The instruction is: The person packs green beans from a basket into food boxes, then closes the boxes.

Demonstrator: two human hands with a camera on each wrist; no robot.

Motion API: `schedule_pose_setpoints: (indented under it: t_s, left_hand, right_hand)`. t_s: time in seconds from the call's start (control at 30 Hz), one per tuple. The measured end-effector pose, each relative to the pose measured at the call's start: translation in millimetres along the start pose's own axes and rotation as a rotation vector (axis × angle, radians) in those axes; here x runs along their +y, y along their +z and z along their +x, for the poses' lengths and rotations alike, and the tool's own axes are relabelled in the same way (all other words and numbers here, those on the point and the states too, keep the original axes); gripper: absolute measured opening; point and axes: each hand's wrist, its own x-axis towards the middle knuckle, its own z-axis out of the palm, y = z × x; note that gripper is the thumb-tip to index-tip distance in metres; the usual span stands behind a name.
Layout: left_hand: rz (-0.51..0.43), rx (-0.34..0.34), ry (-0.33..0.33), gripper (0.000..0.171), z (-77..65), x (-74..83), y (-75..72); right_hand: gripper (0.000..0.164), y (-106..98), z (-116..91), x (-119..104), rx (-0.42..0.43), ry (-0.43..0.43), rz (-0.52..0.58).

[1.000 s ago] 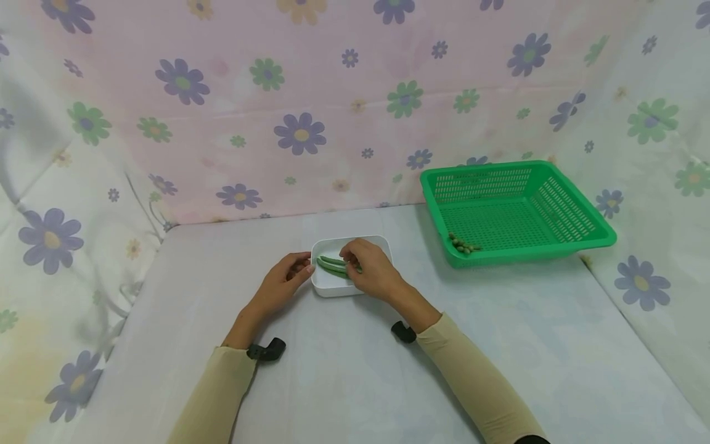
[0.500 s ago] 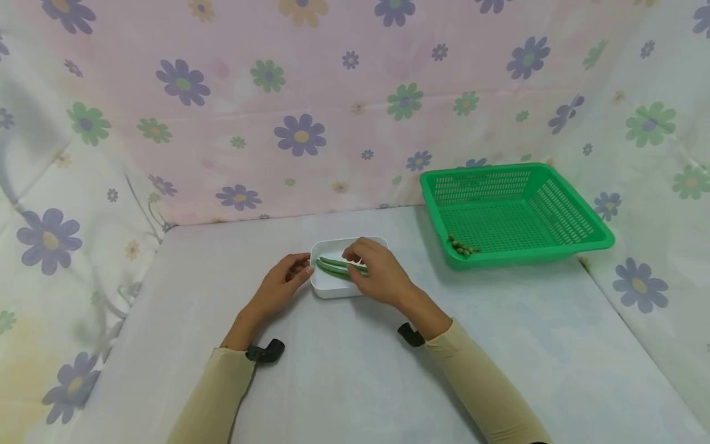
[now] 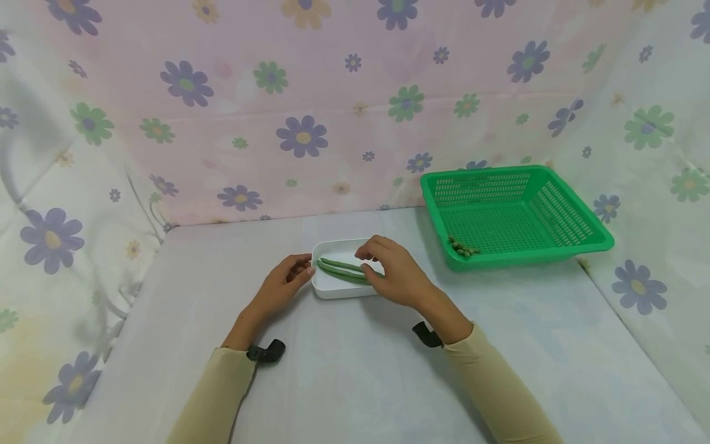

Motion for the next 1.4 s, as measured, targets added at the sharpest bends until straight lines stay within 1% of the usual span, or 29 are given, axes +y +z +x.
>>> schedule_pose_setpoints:
  t_s: [0.1,0.2,0.4,0.47,0.6,0.73,1.1,1.3,1.4]
  left_hand:
    - [0.001,0.004,0.010,0.049,0.4,0.2,0.5]
    - [0.000,0.008,0.007,0.049,0.6,0.2,0.9]
    - [-0.010,-0.002,-0.016,0.049,0.2,0.7,0.9]
    - [-0.011,-0.004,-0.013,0.049,0.5,0.0,1.0]
    - [-0.009,-0.002,-0.008,0.049,0.9,-1.1,1.0]
    - [-0.007,-0.004,-0.021,0.050,0.3,-0.4,1.1]
    - [-0.003,-0.006,-0.017,0.050,0.0,0.3,1.1]
    - [-0.004,-0.006,-0.010,0.051,0.0,-0.8,1.8]
    - [-0.004,-0.006,-0.008,0.050,0.3,-1.1,2.1]
  right_hand:
    - [0.018,-8.7,-1.9,2.1,-0.006,-0.005,0.004]
    - [0.019,-18.1,-2.4,4.5,-0.001,-0.013,0.014]
    - [0.020,-39.8,-3.8,5.7,0.047,-0.031,0.014]
    - [0.021,-48.3,-4.7,3.9,0.058,-0.034,0.010]
    - [0.021,-64.7,-6.7,-0.5,0.088,-0.024,-0.028]
    - [0.020,-78.2,-9.4,0.4,0.132,-0.006,-0.051]
    - [0.020,-111.2,-20.2,16.1,0.289,-0.046,-0.089]
    - [0.019,-124.2,-27.5,25.4,0.328,-0.037,-0.056]
    - [0.019,-129.6,-32.3,31.9,0.338,-0.014,-0.042]
